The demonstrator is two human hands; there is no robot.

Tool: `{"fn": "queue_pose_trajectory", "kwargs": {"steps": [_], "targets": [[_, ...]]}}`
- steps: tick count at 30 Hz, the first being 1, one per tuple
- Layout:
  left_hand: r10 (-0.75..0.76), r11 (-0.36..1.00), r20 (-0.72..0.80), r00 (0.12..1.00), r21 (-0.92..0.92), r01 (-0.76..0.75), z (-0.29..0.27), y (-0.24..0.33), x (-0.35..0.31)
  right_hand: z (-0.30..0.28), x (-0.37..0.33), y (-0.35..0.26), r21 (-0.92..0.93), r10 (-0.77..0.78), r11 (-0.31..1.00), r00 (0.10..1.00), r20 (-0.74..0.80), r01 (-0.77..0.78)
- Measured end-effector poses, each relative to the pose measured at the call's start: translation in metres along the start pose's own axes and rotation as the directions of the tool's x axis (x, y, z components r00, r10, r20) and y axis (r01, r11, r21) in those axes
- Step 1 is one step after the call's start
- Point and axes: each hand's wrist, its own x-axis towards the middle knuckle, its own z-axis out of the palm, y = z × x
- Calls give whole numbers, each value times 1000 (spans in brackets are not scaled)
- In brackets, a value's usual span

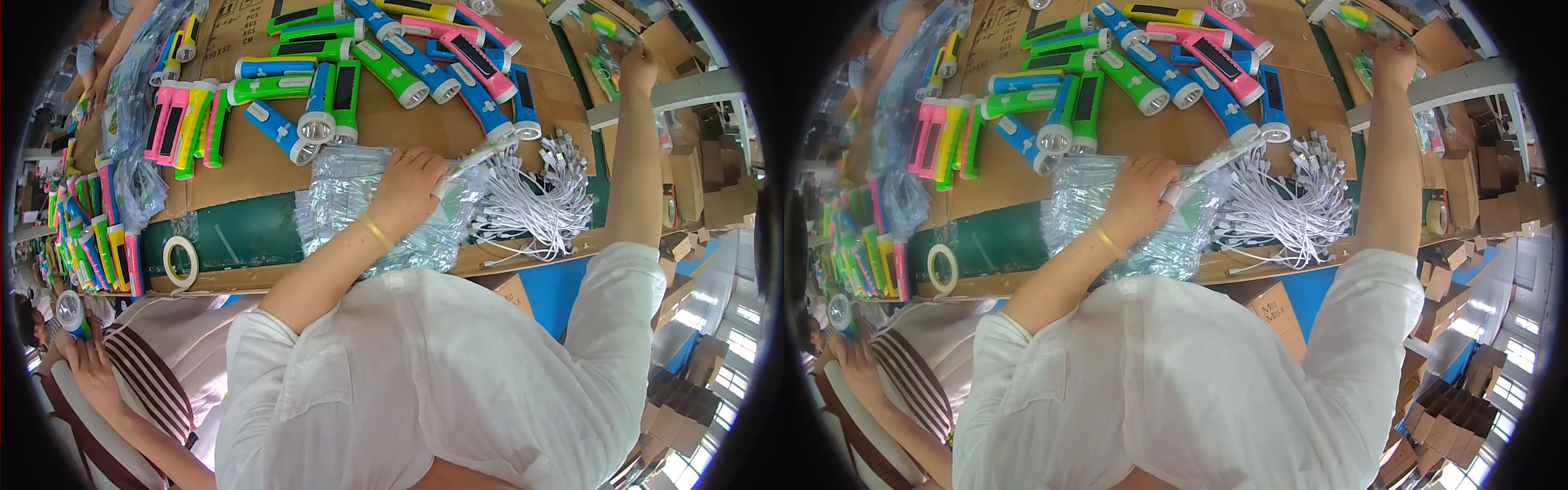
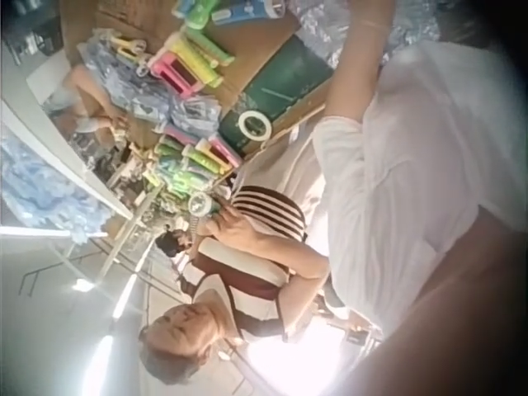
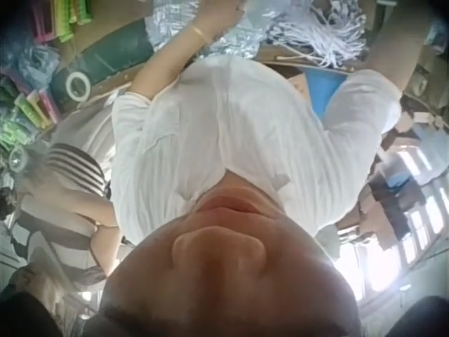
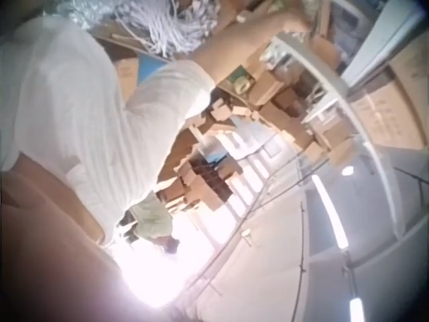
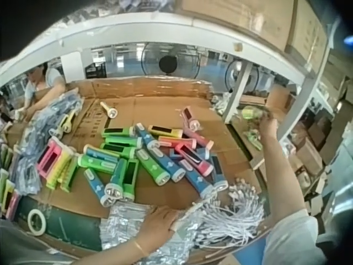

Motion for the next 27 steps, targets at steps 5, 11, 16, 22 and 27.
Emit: {"fn": "queue_pose_trajectory", "kwargs": {"steps": [5,11,16,22,27], "targets": [[-292,869,210,933,-349,350,-28,18,-5,-12,55,39,82,100,993,959,-265,-81],[39,975,-169,985,-211,-75,-52,12,-25,12,-199,-127,359,-289,926,387,876,-120],[230,973,-192,954,43,-226,-72,7,-39,11,-277,-154,38,-58,988,-133,989,-153],[209,976,-191,959,106,-192,-87,3,-58,13,-303,-160,181,-202,975,-175,964,-126],[132,976,-172,976,-149,-159,-91,16,-76,14,-316,-162,359,-364,931,127,923,62]]}}
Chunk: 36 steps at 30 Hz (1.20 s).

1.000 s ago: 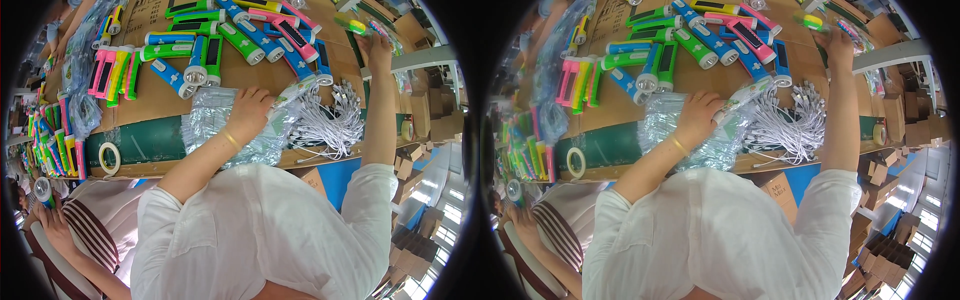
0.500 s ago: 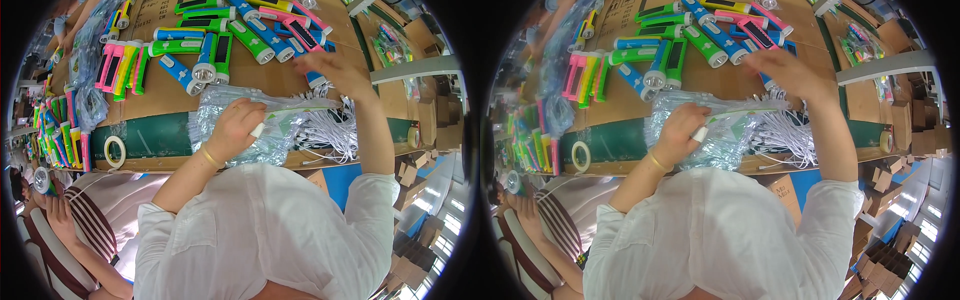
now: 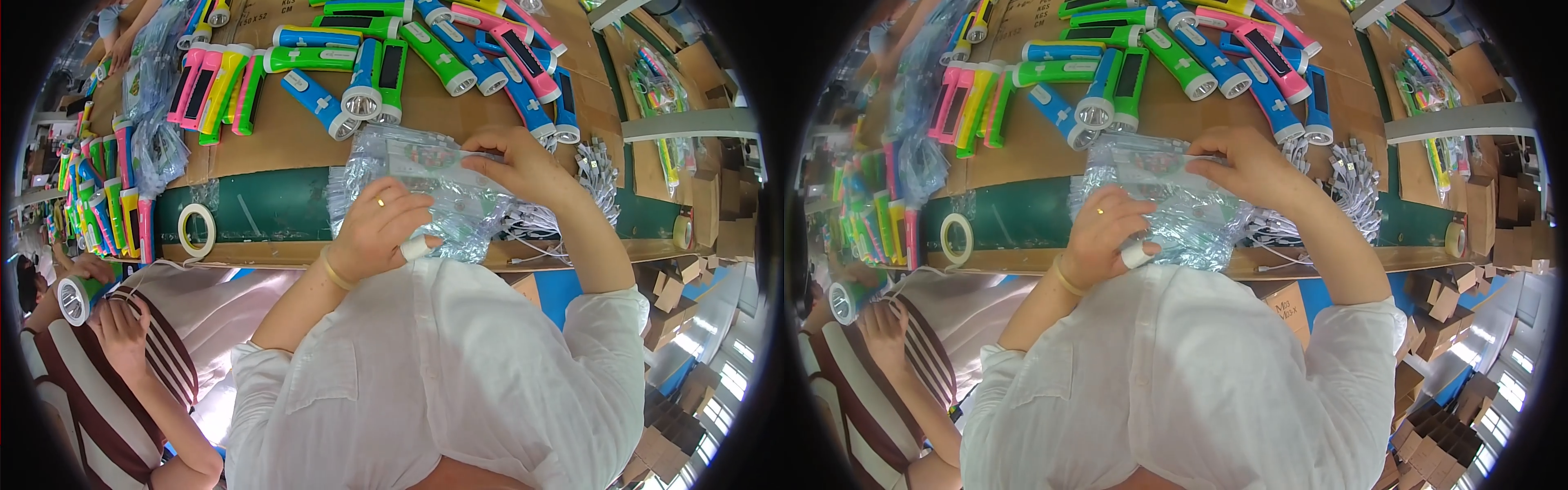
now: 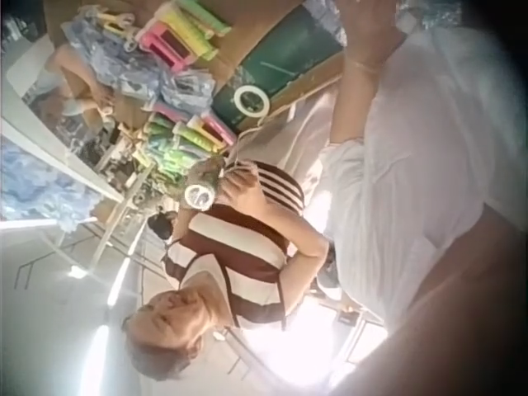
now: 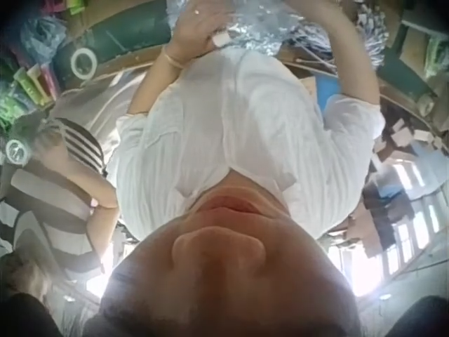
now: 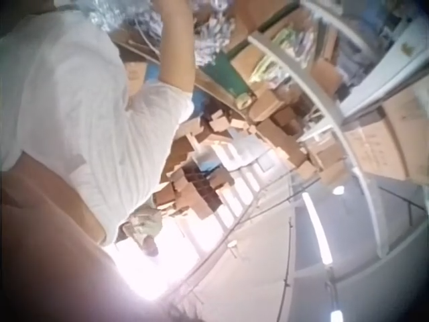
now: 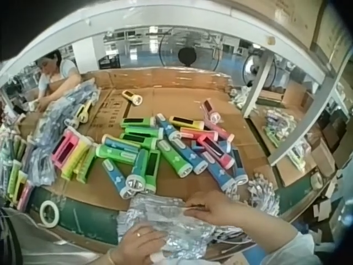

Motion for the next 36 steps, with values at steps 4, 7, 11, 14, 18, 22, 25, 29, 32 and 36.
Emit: {"fn": "queue_pose_trajectory", "kwargs": {"steps": [4,7,11,14,18,22,25,29,32,36], "targets": [[-82,937,-246,966,312,159,-7,2,27,11,-2,-15,-118,-140,984,989,-51,133],[-178,889,-147,973,400,224,-5,-2,36,21,-5,-25,-361,-358,881,930,-85,306],[-354,891,5,935,307,336,0,-1,25,30,-7,-29,-422,-353,871,917,-184,250],[-394,904,31,918,193,381,2,3,22,40,-11,-23,-393,-303,895,934,-188,211],[-599,785,115,792,-111,609,4,8,22,51,-14,-15,-447,-316,872,927,-201,201],[-693,624,229,683,-285,728,2,10,24,54,-16,-9,-469,-313,864,924,-218,182],[-721,472,347,600,-388,791,7,6,16,56,-16,-8,-446,-335,869,918,-212,214],[-714,509,363,599,-318,800,8,8,19,57,-17,-6,-411,-282,889,948,-148,200],[-748,357,348,564,-506,785,8,10,18,53,-21,-12,-321,-260,924,956,-133,207],[-688,576,204,696,-429,696,8,14,15,52,-21,-9,-82,-446,894,867,-222,439]]}}
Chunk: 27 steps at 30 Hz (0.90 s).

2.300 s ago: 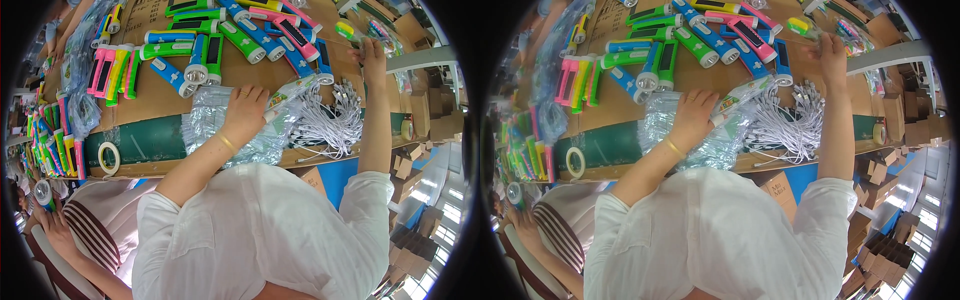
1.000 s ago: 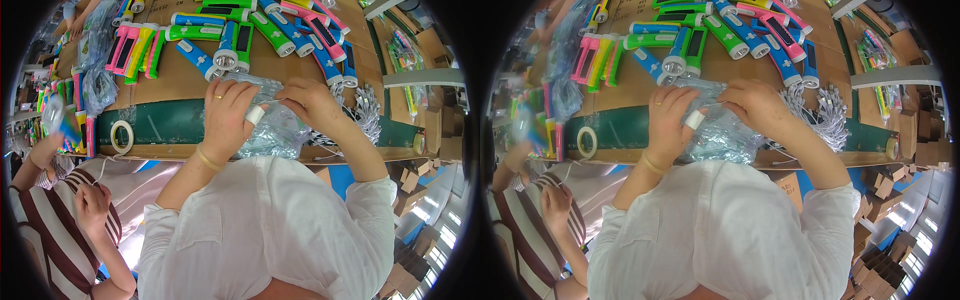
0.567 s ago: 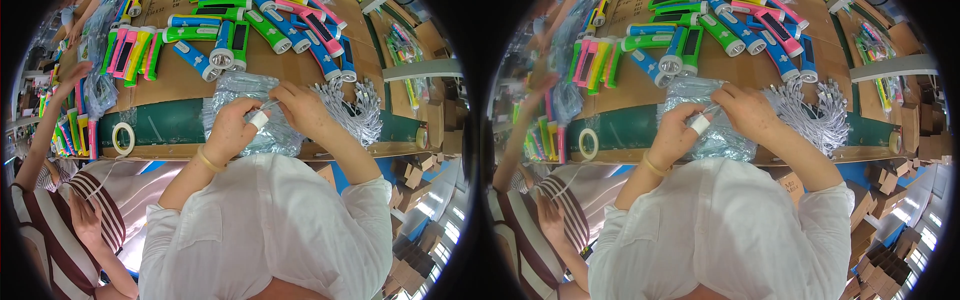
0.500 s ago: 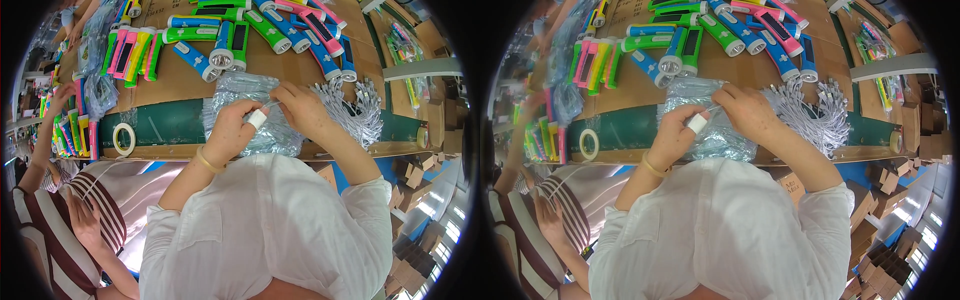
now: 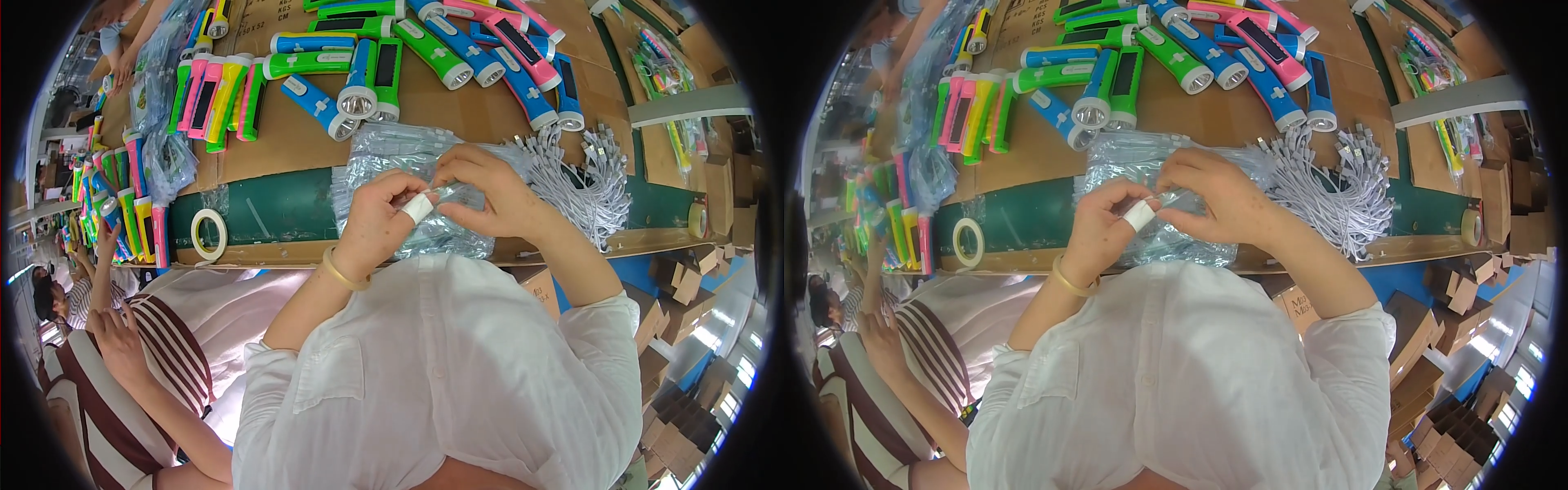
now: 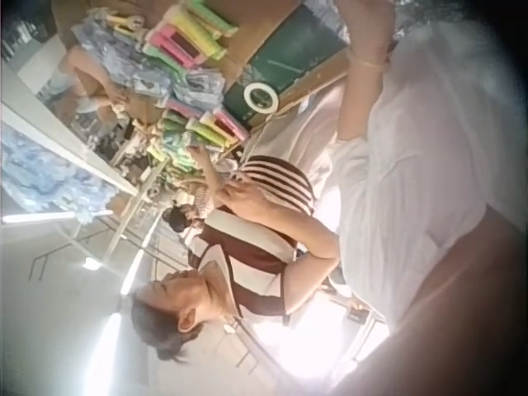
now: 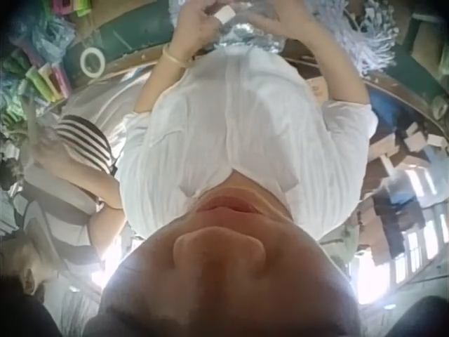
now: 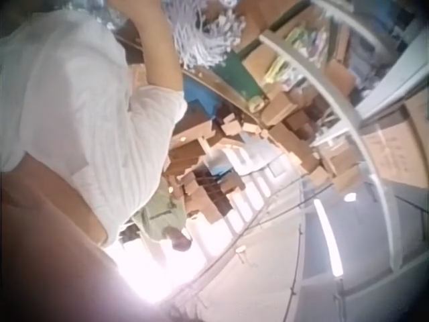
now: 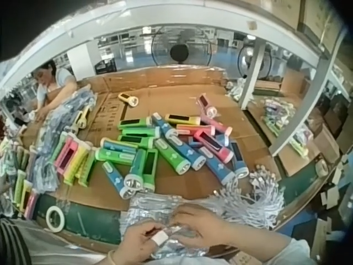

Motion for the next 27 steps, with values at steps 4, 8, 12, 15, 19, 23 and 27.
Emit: {"fn": "queue_pose_trajectory", "kwargs": {"steps": [4,8,12,15,19,23,27], "targets": [[265,936,-60,962,258,-241,2,-6,-2,3,-4,4,-22,-11,1000,1000,-6,11],[250,937,-89,964,272,-218,-12,-7,-3,-12,-10,4,35,292,955,952,96,-296],[173,961,-141,975,242,-135,-25,-15,-4,-17,-1,10,4,333,941,931,149,-337],[116,981,-164,980,172,-87,-27,-11,-7,-3,14,4,19,185,982,973,136,-189],[41,995,-135,990,99,-28,-30,-9,-15,19,20,5,50,47,997,987,156,-56],[25,996,-120,993,88,-15,-32,-22,-25,23,13,6,118,121,983,979,167,-141],[131,987,-62,989,105,-124,-29,-23,-25,25,8,1,84,103,989,979,177,-119]]}}
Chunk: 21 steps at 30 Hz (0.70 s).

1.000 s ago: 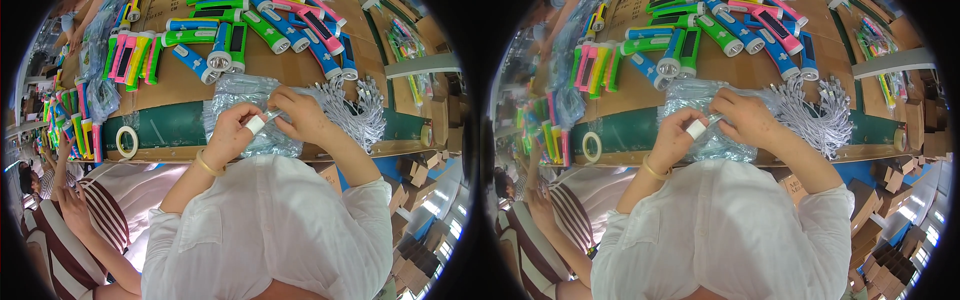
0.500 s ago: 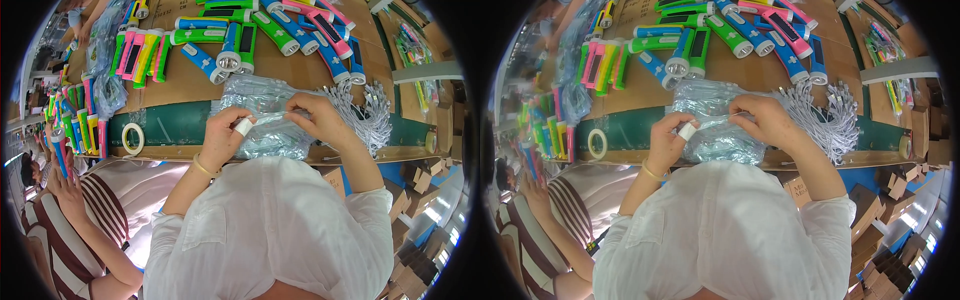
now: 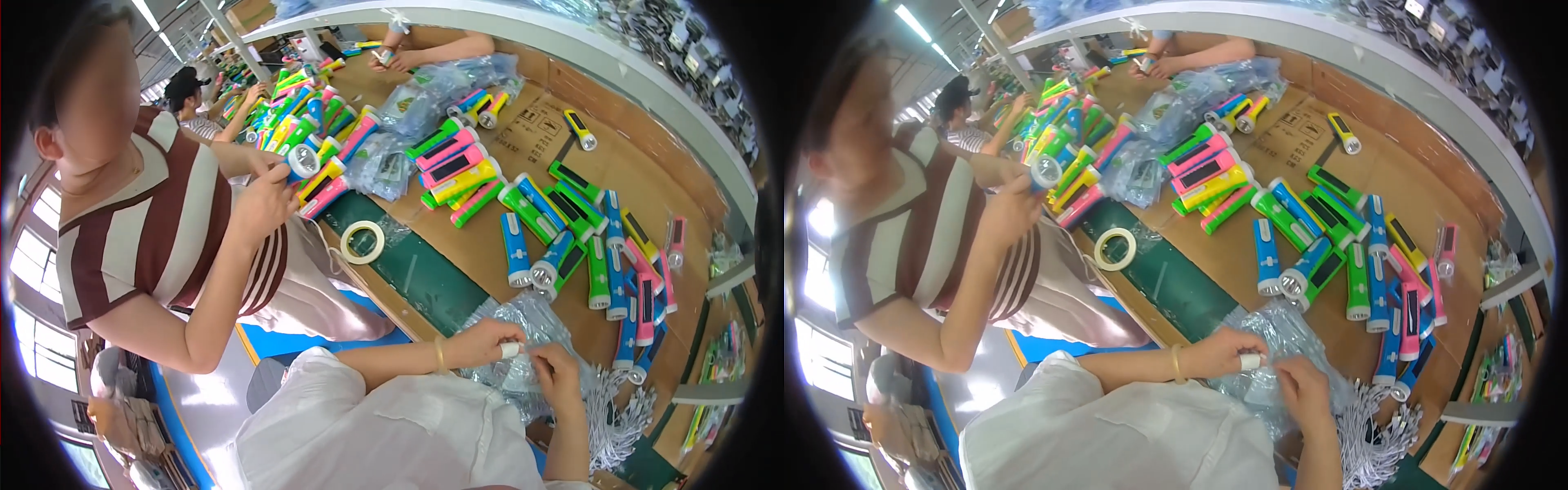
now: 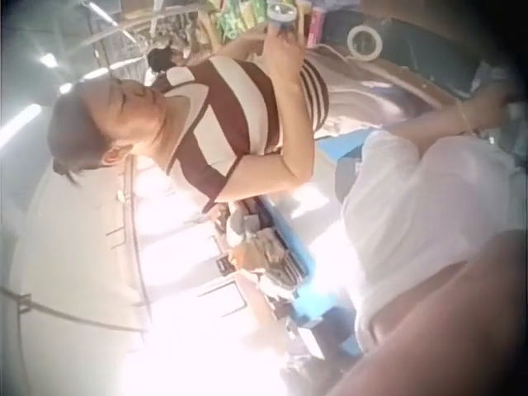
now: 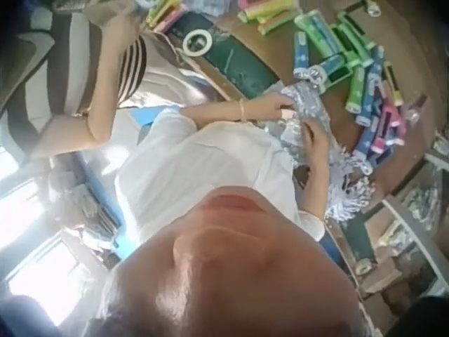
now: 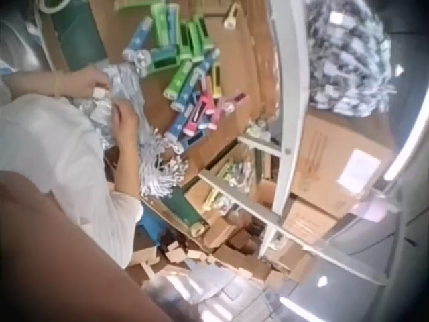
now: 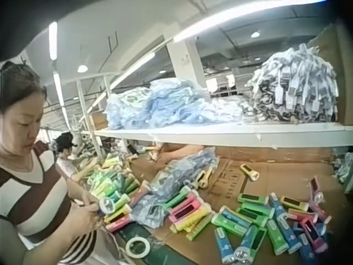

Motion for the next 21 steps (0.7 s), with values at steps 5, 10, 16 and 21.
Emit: {"fn": "queue_pose_trajectory", "kwargs": {"steps": [5,10,16,21], "targets": [[251,953,22,968,168,-251,10,-8,7,-1,2,5,44,12,999,999,-30,-11],[246,933,125,961,238,-270,7,-14,6,-12,-2,5,-10,124,992,989,75,-124],[409,908,182,894,14,-418,7,-1,-5,-29,-25,1,-103,258,963,962,87,-249],[355,931,436,827,-240,-274,17,13,7,-34,-46,-5,-61,217,975,975,56,-213]]}}
